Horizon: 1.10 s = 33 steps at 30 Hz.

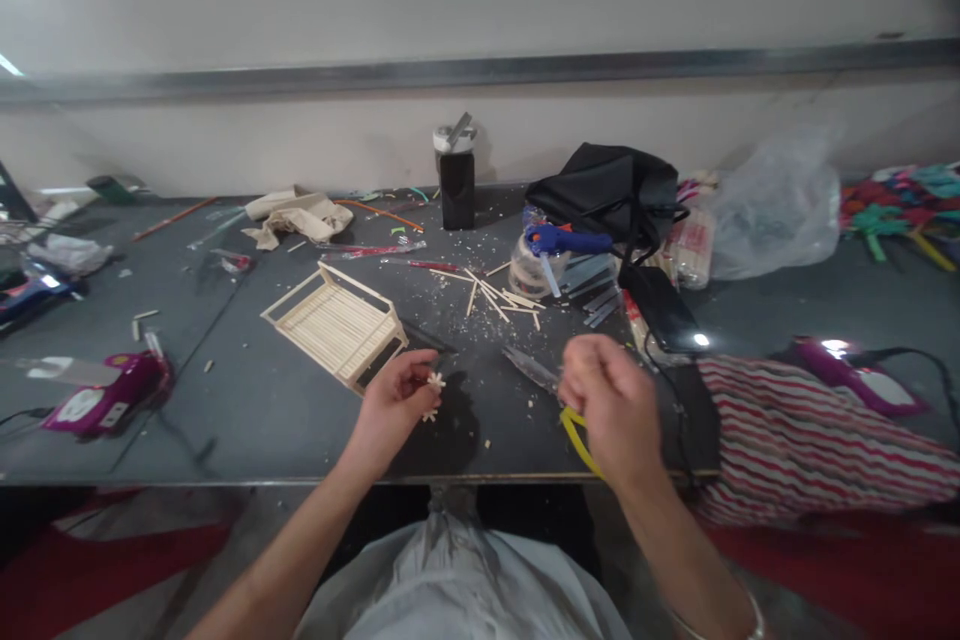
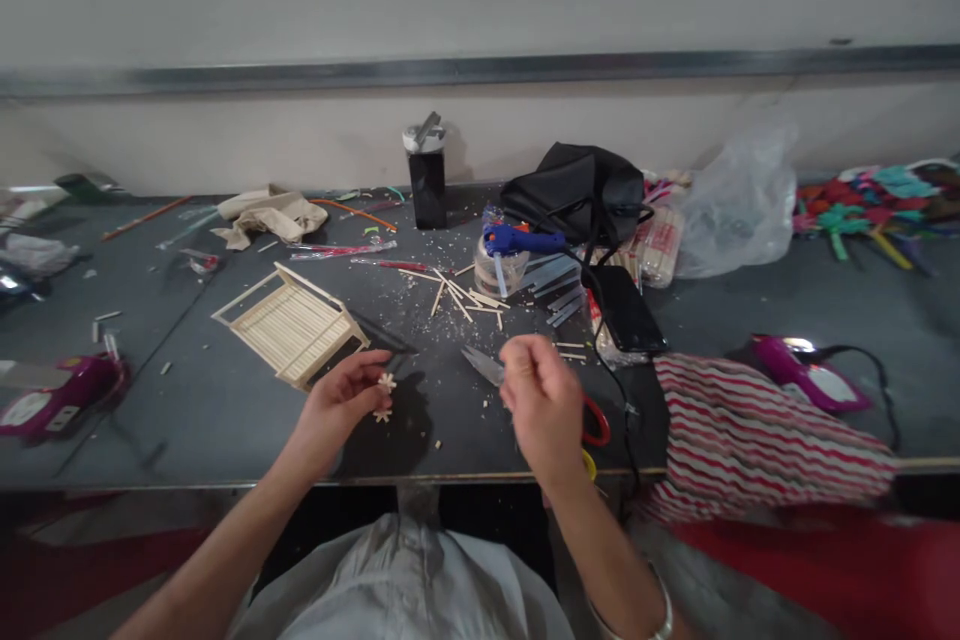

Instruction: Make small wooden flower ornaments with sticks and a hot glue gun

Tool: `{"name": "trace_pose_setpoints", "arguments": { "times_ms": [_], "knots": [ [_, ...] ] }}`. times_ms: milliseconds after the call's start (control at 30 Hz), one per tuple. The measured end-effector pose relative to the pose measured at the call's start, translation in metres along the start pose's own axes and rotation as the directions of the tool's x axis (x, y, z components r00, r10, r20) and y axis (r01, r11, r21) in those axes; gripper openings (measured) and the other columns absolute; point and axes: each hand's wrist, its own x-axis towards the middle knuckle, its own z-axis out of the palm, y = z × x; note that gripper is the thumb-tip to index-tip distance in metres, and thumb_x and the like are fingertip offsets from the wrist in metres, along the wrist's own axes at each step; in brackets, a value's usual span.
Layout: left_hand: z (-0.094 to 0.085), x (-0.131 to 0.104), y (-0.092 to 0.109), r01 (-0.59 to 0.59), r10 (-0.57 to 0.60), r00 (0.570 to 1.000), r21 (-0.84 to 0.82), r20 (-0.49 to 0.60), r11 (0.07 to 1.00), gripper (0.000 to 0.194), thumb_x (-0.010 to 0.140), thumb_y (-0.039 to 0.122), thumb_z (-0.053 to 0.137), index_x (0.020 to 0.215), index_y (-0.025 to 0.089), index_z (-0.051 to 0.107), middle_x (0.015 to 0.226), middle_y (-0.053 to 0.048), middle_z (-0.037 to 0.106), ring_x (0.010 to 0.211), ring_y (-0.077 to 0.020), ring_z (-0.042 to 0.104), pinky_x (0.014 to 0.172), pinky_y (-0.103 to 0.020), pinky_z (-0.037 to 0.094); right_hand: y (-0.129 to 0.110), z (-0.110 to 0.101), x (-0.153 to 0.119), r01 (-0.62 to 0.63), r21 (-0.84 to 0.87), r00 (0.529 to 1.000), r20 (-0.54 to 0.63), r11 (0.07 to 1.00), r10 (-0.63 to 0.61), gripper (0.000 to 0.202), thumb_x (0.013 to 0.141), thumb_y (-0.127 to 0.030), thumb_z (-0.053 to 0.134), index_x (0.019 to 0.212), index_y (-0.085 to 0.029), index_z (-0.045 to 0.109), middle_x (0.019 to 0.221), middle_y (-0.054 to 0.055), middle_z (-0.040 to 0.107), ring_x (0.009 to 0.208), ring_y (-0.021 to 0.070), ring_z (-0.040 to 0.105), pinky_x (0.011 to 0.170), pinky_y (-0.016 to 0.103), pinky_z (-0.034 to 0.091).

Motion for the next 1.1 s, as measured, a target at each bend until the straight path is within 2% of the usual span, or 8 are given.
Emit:
{"name": "trace_pose_setpoints", "arguments": {
  "times_ms": [233, 433, 500, 567, 667, 800, 967, 1100],
  "knots": [
    [-0.023, -0.008, 0.018, 0.019, -0.013, 0.999, -0.159, 0.037, 0.987, 0.026, 0.072, 0.018, 0.064, 0.097, 0.014, 0.07, 0.063, 0.001, 0.059, 0.057, -0.0115, 0.054, 0.059, -0.025, 0.042, -0.024, -0.022, 0.006, -0.009, 0.467, 0.981, -0.168, 0.884, 0.099, 0.035, 0.089, -0.03, 0.059, 0.06, -0.019, 0.044, 0.06, -0.006, 0.037, 0.049, 0.007, 0.033, 0.042, 0.019, 0.03],
    [-0.022, -0.013, 0.029, 0.097, -0.078, 0.994, -0.277, 0.078, 0.956, 0.015, 0.068, 0.017, 0.06, 0.078, 0.013, 0.071, 0.056, 0.001, 0.051, 0.048, -0.0096, 0.046, 0.048, -0.024, 0.036, 0.003, 0.02, -0.003, -0.104, 0.116, 0.985, 0.149, 0.988, 0.087, 0.012, 0.091, -0.032, 0.056, 0.089, -0.022, 0.063, 0.061, -0.006, 0.051, 0.05, 0.0082, 0.048, 0.051, 0.021, 0.042],
    [-0.019, -0.014, 0.03, 0.108, -0.081, 0.991, -0.28, 0.106, 0.954, 0.015, 0.068, 0.017, 0.059, 0.077, 0.013, 0.071, 0.054, 0.002, 0.05, 0.047, -0.0094, 0.045, 0.047, -0.023, 0.035, 0.009, 0.043, -0.006, -0.152, 0.058, 0.925, 0.359, 0.987, 0.122, 0.027, 0.084, -0.027, 0.062, 0.11, -0.021, 0.064, 0.066, -0.006, 0.058, 0.05, 0.0082, 0.05, 0.05, 0.021, 0.044],
    [-0.016, -0.014, 0.031, 0.107, -0.069, 0.986, -0.256, 0.152, 0.961, 0.014, 0.071, 0.017, 0.059, 0.079, 0.014, 0.071, 0.054, 0.002, 0.051, 0.047, -0.0095, 0.046, 0.047, -0.023, 0.036, 0.01, 0.064, -0.007, -0.228, 0.048, 0.79, 0.593, 0.973, 0.156, 0.042, 0.078, -0.024, 0.065, 0.12, -0.021, 0.062, 0.064, -0.008, 0.058, 0.046, 0.0078, 0.049, 0.044, 0.02, 0.042],
    [-0.014, -0.01, 0.031, 0.072, -0.037, 0.982, -0.188, 0.185, 0.98, 0.014, 0.075, 0.019, 0.062, 0.086, 0.015, 0.07, 0.058, 0.003, 0.053, 0.048, -0.0093, 0.047, 0.048, -0.023, 0.037, 0.007, 0.081, -0.004, -0.294, 0.025, 0.625, 0.761, 0.956, 0.172, 0.02, 0.073, -0.023, 0.068, 0.092, -0.018, 0.072, 0.054, -0.008, 0.055, 0.041, 0.0074, 0.045, 0.039, 0.019, 0.037],
    [-0.013, 0.001, 0.02, 0.067, -0.045, 0.991, -0.17, 0.126, 0.983, 0.021, 0.075, 0.02, 0.064, 0.096, 0.016, 0.067, 0.073, 0.002, 0.058, 0.052, -0.0099, 0.054, 0.053, -0.025, 0.043, 0.002, 0.063, 0.004, -0.313, 0.075, 0.747, 0.635, 0.947, 0.196, 0.017, 0.081, -0.032, 0.064, 0.073, -0.017, 0.067, 0.052, -0.006, 0.05, 0.042, 0.0067, 0.042, 0.04, 0.02, 0.033],
    [-0.01, 0.006, 0.004, 0.07, -0.059, 0.991, -0.096, 0.116, 0.993, 0.031, 0.075, 0.028, 0.069, 0.102, 0.015, 0.063, 0.07, 0.003, 0.059, 0.06, -0.0132, 0.061, 0.063, -0.027, 0.046, -0.02, -0.004, 0.006, -0.29, 0.32, 0.928, 0.326, 0.902, 0.182, 0.021, 0.08, -0.038, 0.071, 0.076, -0.019, 0.067, 0.058, -0.003, 0.05, 0.047, 0.0082, 0.043, 0.042, 0.021, 0.032],
    [-0.005, 0.005, 0.002, 0.018, -0.013, 0.995, -0.05, 0.1, 0.999, 0.033, 0.074, 0.029, 0.069, 0.102, 0.015, 0.062, 0.068, 0.003, 0.059, 0.059, -0.0126, 0.059, 0.062, -0.026, 0.044, -0.038, -0.052, 0.006, -0.123, 0.431, 0.991, 0.101, 0.894, 0.088, 0.015, 0.076, -0.036, 0.076, 0.073, -0.022, 0.072, 0.057, -0.003, 0.047, 0.048, 0.0094, 0.042, 0.04, 0.022, 0.03]
  ]
}}
